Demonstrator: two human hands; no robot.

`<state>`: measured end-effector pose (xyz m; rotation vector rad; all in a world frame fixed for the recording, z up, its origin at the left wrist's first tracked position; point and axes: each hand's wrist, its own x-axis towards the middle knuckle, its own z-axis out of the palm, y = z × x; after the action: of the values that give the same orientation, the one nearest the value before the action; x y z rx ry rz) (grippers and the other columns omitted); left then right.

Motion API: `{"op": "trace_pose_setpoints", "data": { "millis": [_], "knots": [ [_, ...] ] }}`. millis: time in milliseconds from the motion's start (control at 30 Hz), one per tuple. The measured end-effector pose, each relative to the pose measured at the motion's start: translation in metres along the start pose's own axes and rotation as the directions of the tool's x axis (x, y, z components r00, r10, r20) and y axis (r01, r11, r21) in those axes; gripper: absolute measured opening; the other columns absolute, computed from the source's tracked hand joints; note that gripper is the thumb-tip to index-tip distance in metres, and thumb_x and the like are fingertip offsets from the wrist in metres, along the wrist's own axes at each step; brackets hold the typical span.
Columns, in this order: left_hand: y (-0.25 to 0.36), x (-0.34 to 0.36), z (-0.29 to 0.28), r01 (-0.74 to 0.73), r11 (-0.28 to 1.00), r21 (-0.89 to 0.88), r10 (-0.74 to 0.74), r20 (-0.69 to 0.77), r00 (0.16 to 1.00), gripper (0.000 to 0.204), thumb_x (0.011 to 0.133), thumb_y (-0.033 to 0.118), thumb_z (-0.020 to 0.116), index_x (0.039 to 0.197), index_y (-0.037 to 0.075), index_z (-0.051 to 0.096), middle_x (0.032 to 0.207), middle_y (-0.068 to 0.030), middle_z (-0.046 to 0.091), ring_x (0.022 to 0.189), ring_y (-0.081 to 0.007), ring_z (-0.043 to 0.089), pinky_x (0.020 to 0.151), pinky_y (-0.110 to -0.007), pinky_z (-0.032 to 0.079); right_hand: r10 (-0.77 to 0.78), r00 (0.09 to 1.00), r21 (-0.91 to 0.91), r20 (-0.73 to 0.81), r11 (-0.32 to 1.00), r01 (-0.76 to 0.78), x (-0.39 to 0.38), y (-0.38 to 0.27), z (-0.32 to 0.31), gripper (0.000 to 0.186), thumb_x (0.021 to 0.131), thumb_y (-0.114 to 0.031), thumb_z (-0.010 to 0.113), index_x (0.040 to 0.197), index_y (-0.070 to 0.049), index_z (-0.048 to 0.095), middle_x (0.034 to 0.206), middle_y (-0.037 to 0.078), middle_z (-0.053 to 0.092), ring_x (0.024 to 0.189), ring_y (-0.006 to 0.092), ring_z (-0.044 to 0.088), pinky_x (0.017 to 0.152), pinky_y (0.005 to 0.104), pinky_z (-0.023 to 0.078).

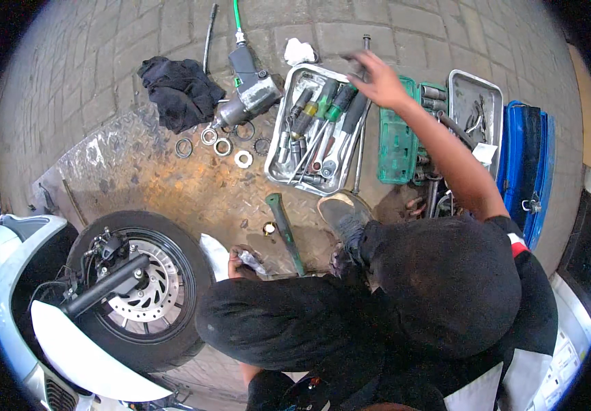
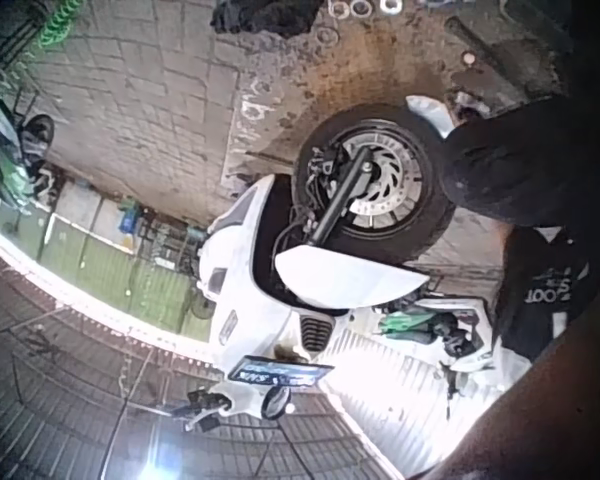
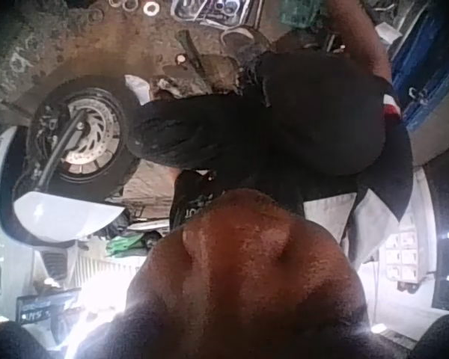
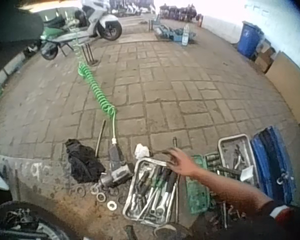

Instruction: The person repairs a scooter by removing a metal cover using a pneumatic impact wrench, then handles brake components and organizes tools in a blue toolbox.

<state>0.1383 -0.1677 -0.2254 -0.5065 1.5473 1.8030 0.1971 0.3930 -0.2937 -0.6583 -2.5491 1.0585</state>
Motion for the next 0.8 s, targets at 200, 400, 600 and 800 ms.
{"op": "trace_pose_setpoints", "data": {
  "millis": [200,400,600,800],
  "knots": [
    [0.033,0.003,-0.017,0.101,0.965,0.243,-0.095,-0.039,0.995,0.03,0.089,0.038,0.057,0.081,0.009,0.052,0.068,-0.006,0.053,0.06,-0.0179,0.052,0.057,-0.032,0.043,-0.15,0.976,-0.139,0.16,0.975,0.173,0.078,-0.019,0.06,0.045,0.086,-0.025,0.067,0.129,-0.016,0.058,0.123,0.015,0.057,0.111,0.0353,0.059,0.092,0.0472,0.049],
    [0.124,0.0,0.0,-0.133,0.933,0.335,0.181,-0.117,0.976,0.034,0.093,0.034,0.055,0.073,0.008,0.05,0.062,-0.0051,0.049,0.052,-0.0149,0.047,0.048,-0.028,0.038,-0.113,0.987,-0.029,0.11,0.993,0.117,0.077,0.005,0.044,0.031,0.087,-0.024,0.067,0.112,-0.006,0.065,0.102,0.015,0.062,0.098,0.0341,0.062,0.083,0.0457,0.05],
    [0.212,-0.005,0.064,-0.446,0.802,0.397,0.449,0.092,0.889,0.024,0.093,0.022,0.06,0.081,0.007,0.046,0.065,-0.0043,0.046,0.053,-0.0126,0.046,0.049,-0.025,0.038,0.011,0.987,0.189,-0.16,0.982,0.02,0.027,-0.005,-0.025,0.03,0.086,-0.024,0.072,0.106,-0.003,0.07,0.101,0.014,0.065,0.084,0.0266,0.066,0.075,0.0369,0.052],
    [0.246,0.039,0.162,-0.427,0.393,0.815,0.345,0.3,0.89,0.022,0.093,0.022,0.064,0.084,0.002,0.058,0.074,-0.0017,0.055,0.062,-0.0092,0.048,0.057,-0.025,0.039,-0.16,0.987,0.133,-0.004,0.978,0.159,-0.032,-0.049,-0.011,0.024,0.08,-0.014,0.075,0.099,-0.001,0.069,0.103,0.013,0.061,0.095,0.0291,0.063,0.081,0.0373,0.052]
  ]
}}
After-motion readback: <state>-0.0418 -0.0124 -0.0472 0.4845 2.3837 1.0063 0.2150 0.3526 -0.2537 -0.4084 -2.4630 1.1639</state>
